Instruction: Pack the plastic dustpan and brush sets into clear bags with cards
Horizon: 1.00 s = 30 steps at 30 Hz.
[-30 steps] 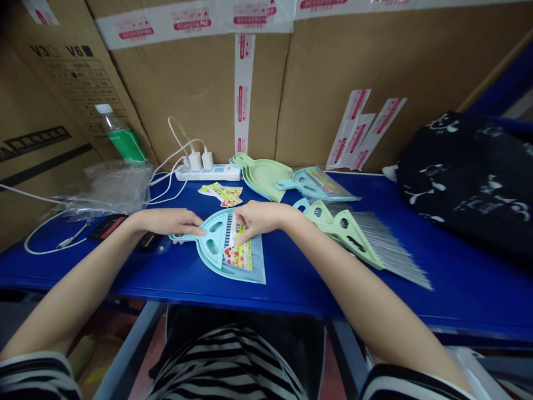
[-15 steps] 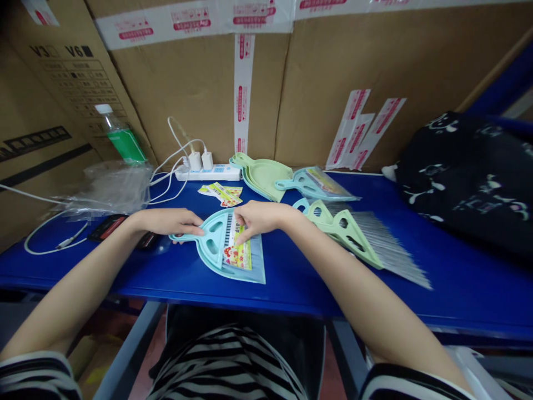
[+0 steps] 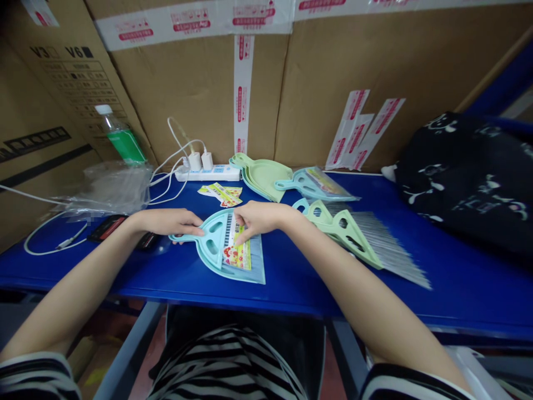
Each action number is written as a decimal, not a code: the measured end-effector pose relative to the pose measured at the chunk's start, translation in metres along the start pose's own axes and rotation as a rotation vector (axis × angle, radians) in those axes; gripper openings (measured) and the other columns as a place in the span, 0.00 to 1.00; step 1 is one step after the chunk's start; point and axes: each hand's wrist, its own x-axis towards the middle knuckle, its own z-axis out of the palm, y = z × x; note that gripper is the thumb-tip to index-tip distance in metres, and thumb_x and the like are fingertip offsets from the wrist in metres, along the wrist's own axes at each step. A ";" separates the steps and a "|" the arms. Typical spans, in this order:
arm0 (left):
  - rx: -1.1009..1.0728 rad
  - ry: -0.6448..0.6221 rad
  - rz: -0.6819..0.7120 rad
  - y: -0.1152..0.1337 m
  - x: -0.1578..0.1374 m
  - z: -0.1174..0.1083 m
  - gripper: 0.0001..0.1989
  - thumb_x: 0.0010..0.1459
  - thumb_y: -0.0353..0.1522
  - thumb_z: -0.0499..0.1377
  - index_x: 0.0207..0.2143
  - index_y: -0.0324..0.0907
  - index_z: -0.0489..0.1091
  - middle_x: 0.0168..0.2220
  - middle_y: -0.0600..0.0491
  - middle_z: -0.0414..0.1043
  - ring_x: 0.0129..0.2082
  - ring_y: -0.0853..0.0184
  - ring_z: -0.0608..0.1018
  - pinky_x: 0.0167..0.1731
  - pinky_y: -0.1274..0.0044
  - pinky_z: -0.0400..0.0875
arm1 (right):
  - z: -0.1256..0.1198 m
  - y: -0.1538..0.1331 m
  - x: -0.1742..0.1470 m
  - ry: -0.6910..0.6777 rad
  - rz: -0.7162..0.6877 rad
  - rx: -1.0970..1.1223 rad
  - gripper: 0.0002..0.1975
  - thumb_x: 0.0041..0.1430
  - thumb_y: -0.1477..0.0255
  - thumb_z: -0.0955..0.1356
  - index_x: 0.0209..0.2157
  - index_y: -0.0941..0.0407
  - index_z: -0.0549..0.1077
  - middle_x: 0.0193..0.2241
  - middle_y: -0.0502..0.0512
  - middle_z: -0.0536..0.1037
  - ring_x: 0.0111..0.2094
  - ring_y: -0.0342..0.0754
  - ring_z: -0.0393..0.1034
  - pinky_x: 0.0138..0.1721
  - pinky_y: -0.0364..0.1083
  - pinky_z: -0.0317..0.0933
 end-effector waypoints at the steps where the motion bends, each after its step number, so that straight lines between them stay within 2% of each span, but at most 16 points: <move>1: 0.000 -0.001 -0.004 0.000 0.000 0.000 0.22 0.59 0.47 0.50 0.21 0.41 0.57 0.20 0.59 0.51 0.20 0.74 0.56 0.20 0.81 0.54 | 0.000 0.001 0.000 0.003 -0.002 0.000 0.26 0.42 0.47 0.70 0.25 0.52 0.58 0.22 0.47 0.66 0.27 0.47 0.63 0.28 0.45 0.52; 14: -0.005 -0.012 -0.029 0.003 0.000 -0.001 0.21 0.58 0.47 0.50 0.21 0.41 0.57 0.20 0.59 0.50 0.21 0.74 0.56 0.20 0.81 0.54 | -0.001 -0.002 0.000 0.002 0.018 -0.003 0.25 0.42 0.49 0.71 0.25 0.52 0.57 0.22 0.46 0.65 0.26 0.46 0.61 0.28 0.44 0.51; 30: -0.035 0.008 -0.010 0.001 -0.001 0.000 0.21 0.59 0.47 0.52 0.21 0.41 0.57 0.19 0.59 0.50 0.20 0.74 0.56 0.20 0.81 0.52 | -0.001 -0.001 -0.001 -0.010 0.011 -0.004 0.26 0.42 0.46 0.70 0.26 0.52 0.57 0.22 0.47 0.66 0.27 0.47 0.62 0.28 0.45 0.52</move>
